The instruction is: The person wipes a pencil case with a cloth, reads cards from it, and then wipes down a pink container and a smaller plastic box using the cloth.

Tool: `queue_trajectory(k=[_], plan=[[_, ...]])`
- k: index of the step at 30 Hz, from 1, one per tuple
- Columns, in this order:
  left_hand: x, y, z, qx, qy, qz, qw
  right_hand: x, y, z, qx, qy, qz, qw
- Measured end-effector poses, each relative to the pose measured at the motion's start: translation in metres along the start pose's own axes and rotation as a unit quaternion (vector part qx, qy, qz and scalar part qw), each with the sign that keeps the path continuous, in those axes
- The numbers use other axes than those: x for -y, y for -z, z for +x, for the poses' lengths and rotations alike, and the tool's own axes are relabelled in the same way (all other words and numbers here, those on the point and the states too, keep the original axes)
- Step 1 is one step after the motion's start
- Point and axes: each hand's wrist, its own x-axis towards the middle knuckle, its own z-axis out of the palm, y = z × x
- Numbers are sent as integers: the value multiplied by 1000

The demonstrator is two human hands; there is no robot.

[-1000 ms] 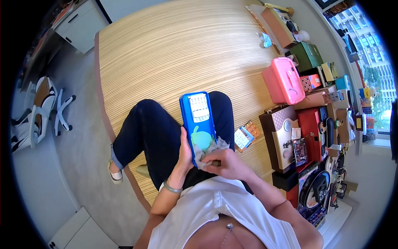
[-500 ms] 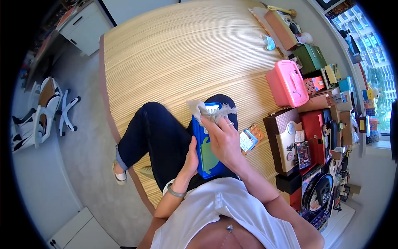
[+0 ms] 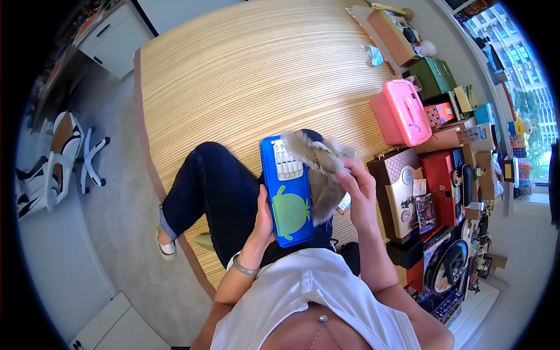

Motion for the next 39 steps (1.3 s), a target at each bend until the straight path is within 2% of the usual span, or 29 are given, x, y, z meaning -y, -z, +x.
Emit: queue_trajectory(k=[1,3,4,5,7,8,9,11,12,13,16,17,19,21,22,23,25,26,29,31,33,34,35,37,38,39], plan=[[1,2,2,27,-3,-3,1000,-3,-2,6,-2,1,1,1000],[9,14,5,21,15,5,1000,-15,-13,17,23,171,-92,981],[9,11,2,12,31,10,999,-16,-21,19,44,163,-111,979],[14,5,-3,-46,5,78,996,-18,-35,24,37,252,-143,956],[22,-1,-4,-80,-23,91,992,-21,-47,20,8,209,-165,964],[19,1,-7,-56,-10,98,994,-21,-53,23,-35,274,-182,944],[19,1,-8,-58,-11,98,993,-23,-55,26,-34,275,-181,944],[20,1,-8,-57,-15,119,991,-36,-55,32,-100,235,-169,952],[20,0,-8,-55,-16,130,990,-40,-57,39,-124,277,-190,934],[21,0,-8,-54,-14,130,990,-43,-56,41,-126,276,-191,934],[21,-6,-8,-46,6,88,995,-45,-49,46,-143,94,28,985],[19,-7,-6,-44,5,88,995,-44,-40,49,-120,26,122,985],[16,-9,-3,11,9,30,999,-19,-40,42,-81,-57,299,949],[13,-14,-4,-20,4,63,998,-13,-44,29,-28,-19,197,980],[12,-17,-5,-51,0,97,994,-19,-46,25,-2,41,118,992],[37,10,5,-59,-126,205,969,-24,-49,25,-14,69,56,996],[36,5,2,-77,-113,166,977,-33,-53,31,-34,102,-38,993],[37,8,2,-76,-113,167,976,-42,-54,37,-80,147,-71,983],[33,10,-3,-69,-120,189,972,-42,-59,46,-100,158,-15,982],[14,-11,-12,-38,-10,96,995,-50,-55,50,-98,158,27,982],[10,-13,-8,-55,-11,109,992,-47,-47,52,-55,33,192,979],[6,-11,-5,-20,6,55,998,-43,-42,50,-27,-19,259,965],[4,-8,-3,16,22,1,1000,-40,-39,46,-26,-18,259,965],[8,-3,0,-18,27,9,999,-27,-35,34,59,-56,245,966],[9,1,-1,7,31,2,999,-33,-31,31,108,-60,242,962],[10,4,0,33,35,-3,999,-38,-29,32,105,-60,242,963]])
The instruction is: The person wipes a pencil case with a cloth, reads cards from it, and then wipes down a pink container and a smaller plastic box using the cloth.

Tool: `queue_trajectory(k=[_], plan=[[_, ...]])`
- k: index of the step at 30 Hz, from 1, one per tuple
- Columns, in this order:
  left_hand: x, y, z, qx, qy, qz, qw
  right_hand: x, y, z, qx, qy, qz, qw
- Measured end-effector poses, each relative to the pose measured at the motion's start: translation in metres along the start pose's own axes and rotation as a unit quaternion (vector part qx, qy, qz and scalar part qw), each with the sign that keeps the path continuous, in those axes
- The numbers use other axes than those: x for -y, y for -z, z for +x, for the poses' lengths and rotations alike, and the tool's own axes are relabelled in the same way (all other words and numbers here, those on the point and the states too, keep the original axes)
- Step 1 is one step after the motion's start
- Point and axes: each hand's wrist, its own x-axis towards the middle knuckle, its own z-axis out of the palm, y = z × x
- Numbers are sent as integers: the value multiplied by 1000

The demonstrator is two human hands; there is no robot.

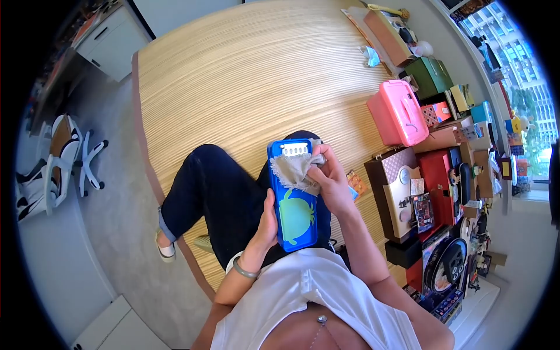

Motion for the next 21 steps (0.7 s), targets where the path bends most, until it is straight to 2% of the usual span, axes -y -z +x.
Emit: queue_trajectory(k=[4,6,8,11,13,14,16,20,21], plan=[[13,20,2,-30,-21,37,999,3,-1,4,-20,-4,-36,999],[12,27,1,-8,-7,65,998,9,-6,7,-33,-14,-105,994],[10,27,0,-3,-8,82,997,14,-9,8,-28,-21,-86,996],[2,24,-5,1,16,79,997,23,2,8,-14,-39,-166,985],[-5,19,-11,27,57,41,997,42,10,6,87,-94,-128,983],[-7,16,-13,28,57,41,997,46,14,7,86,-94,-128,984],[-10,13,-15,59,64,66,994,50,19,6,147,-90,-107,979],[-7,5,-13,49,49,104,992,47,13,1,111,-73,-168,977],[-7,-4,-14,14,2,167,986,42,8,-1,78,-66,-168,981]])
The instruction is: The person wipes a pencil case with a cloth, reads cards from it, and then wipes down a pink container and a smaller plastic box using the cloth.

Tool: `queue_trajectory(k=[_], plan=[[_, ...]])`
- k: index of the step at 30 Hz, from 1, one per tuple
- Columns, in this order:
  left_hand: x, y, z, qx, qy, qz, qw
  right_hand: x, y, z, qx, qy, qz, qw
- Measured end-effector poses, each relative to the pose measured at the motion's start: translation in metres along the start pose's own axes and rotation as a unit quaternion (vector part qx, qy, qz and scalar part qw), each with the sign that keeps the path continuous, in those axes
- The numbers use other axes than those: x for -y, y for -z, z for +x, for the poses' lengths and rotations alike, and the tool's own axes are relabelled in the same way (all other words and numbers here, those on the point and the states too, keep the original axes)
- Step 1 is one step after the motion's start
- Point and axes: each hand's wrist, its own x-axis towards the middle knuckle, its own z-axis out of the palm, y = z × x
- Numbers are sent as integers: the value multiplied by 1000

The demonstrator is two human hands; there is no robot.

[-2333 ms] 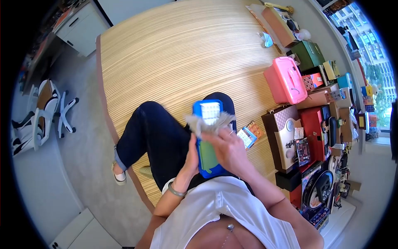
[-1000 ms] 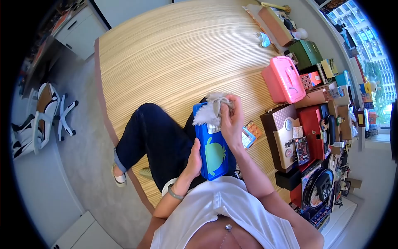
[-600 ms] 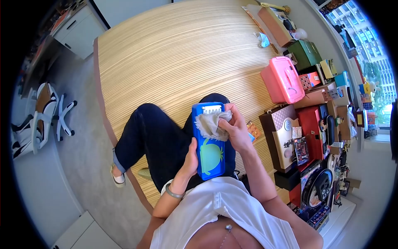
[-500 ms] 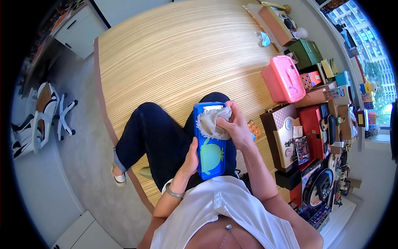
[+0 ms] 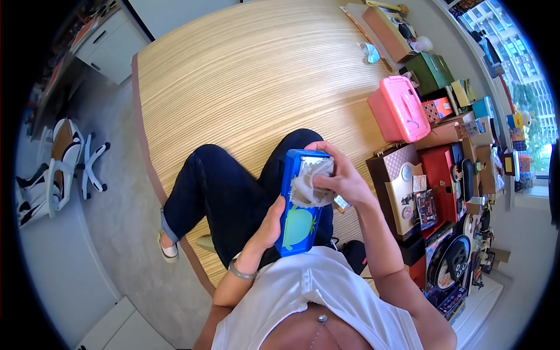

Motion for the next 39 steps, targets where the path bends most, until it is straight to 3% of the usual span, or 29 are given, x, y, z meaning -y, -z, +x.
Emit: queue_trajectory(k=[1,3,5,7,11,12,14,16,17,19,23,25,27,29,30,31,33,35,36,39], plan=[[-1,-5,-1,-43,-40,64,996,-5,-6,1,-1,0,2,1000],[0,-4,0,-44,-34,55,997,-16,-17,6,-87,55,-75,992],[-1,-8,1,-40,2,-49,998,-27,-25,10,-119,79,-70,987],[-4,-8,1,-47,8,-60,997,-35,-27,13,-179,127,-93,971],[-17,-17,-2,-52,34,-72,995,-52,-12,17,-218,98,-162,957],[-19,-20,-3,-35,50,-106,993,-56,-1,14,-167,4,-102,981],[-20,-21,-2,-18,63,-139,988,-33,-19,-2,-139,36,-64,988],[-17,-20,-2,-96,50,-117,987,-30,-34,-12,-57,75,15,995],[-15,-20,-3,-96,51,-118,987,-33,-39,-13,-131,137,-154,970],[-16,-23,-5,-115,-6,-72,991,-38,-43,-11,-145,122,-161,969],[-20,-18,-7,-106,-22,-43,993,-39,-53,-6,-192,129,-169,958],[-6,-14,-4,-106,-62,70,990,-47,-44,7,-253,51,-220,941],[-5,-17,1,-138,-72,43,987,-48,-36,18,-260,89,-263,925],[-18,-17,1,-128,47,-123,983,-38,-27,15,-238,-35,-189,952],[-19,-18,3,-92,40,-155,983,-39,-34,19,-254,170,-99,947],[-20,-20,3,-93,40,-157,982,-36,-37,17,-253,169,-100,947],[-23,-26,0,-145,21,-111,983,-22,-46,10,-287,265,-124,912],[-17,-26,1,-156,20,-95,983,-18,-59,4,-217,225,-319,895],[-8,-21,3,-182,-12,-61,981,-22,-68,2,-181,258,-525,790],[-7,-14,5,-182,-94,-53,977,-38,-74,-18,-41,268,-467,841]])
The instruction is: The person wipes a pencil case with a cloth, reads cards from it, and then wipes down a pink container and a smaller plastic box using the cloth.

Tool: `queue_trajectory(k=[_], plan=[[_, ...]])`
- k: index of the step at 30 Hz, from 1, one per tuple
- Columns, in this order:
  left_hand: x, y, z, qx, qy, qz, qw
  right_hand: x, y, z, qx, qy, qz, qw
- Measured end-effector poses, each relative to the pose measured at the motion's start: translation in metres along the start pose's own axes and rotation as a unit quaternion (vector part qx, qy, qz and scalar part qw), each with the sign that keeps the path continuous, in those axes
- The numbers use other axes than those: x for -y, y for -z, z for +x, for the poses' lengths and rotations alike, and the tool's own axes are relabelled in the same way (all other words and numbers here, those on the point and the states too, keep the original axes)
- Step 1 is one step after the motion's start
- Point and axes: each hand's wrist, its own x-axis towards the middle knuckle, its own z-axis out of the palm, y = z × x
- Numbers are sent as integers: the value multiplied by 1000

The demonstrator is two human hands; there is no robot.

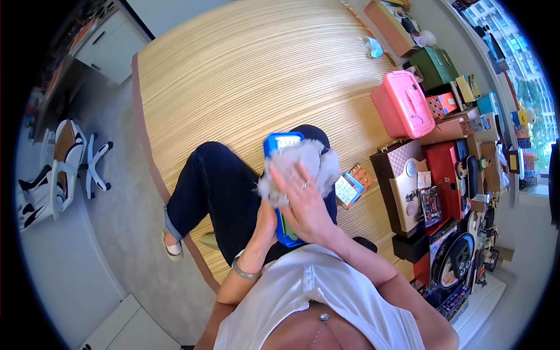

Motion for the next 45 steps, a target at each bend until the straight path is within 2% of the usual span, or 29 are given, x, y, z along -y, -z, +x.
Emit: queue_trajectory(k=[1,2,4,6,8,10,12,13,14,15,16,18,19,20,21,22,24,25,29,31,32,38,40,45], plan=[[-6,0,0,25,-5,19,1000,4,-1,-8,4,0,3,1000],[-14,0,-1,3,57,-87,995,7,-2,-17,32,7,37,999],[-26,-3,15,123,109,-240,957,8,3,-30,59,15,68,996],[-35,-5,14,90,109,-205,968,5,14,-42,144,49,52,987],[-34,-4,17,58,108,-170,978,4,29,-48,162,36,60,984],[-24,1,22,49,73,-97,991,-5,46,-50,264,-5,170,949],[-17,-2,20,45,64,-97,992,-20,76,-44,293,-89,299,904],[-18,2,20,65,69,-99,990,-35,85,-47,248,-85,349,900],[-19,4,22,86,73,-102,988,-48,89,-56,136,-178,463,857],[-27,-5,18,98,53,-97,989,-50,86,-50,4,-243,475,846],[-26,-5,17,96,53,-98,989,-51,88,-46,-38,-269,481,833],[-26,-4,18,80,46,-85,992,-36,74,-33,-66,-233,337,910],[-24,-7,17,4,40,-51,998,-22,58,-29,-74,-248,456,852],[-21,-8,16,-39,36,-33,998,-9,50,-24,-18,-214,354,910],[-16,-7,16,-47,19,-22,998,1,42,-20,31,-198,283,938],[-14,-9,15,-54,3,-10,998,2,28,-18,35,-161,243,956],[-11,-9,10,-20,-22,-23,999,8,13,-18,15,-139,160,977],[-10,-8,9,-20,-24,-6,999,6,9,-17,-11,-120,163,979],[-1,-3,12,-19,-22,0,1000,4,17,-15,18,-147,204,968],[-18,-7,9,15,15,-44,999,5,29,-17,25,-291,363,885],[-24,-7,8,47,50,-87,994,-1,30,-19,-15,-276,384,881],[-28,-6,9,63,65,-85,992,-16,45,-28,-48,-265,468,842],[-25,-3,13,92,82,-105,987,-23,50,-30,-57,-278,569,772],[-18,-6,12,74,66,-69,993,-20,50,-32,-71,-309,537,782]])
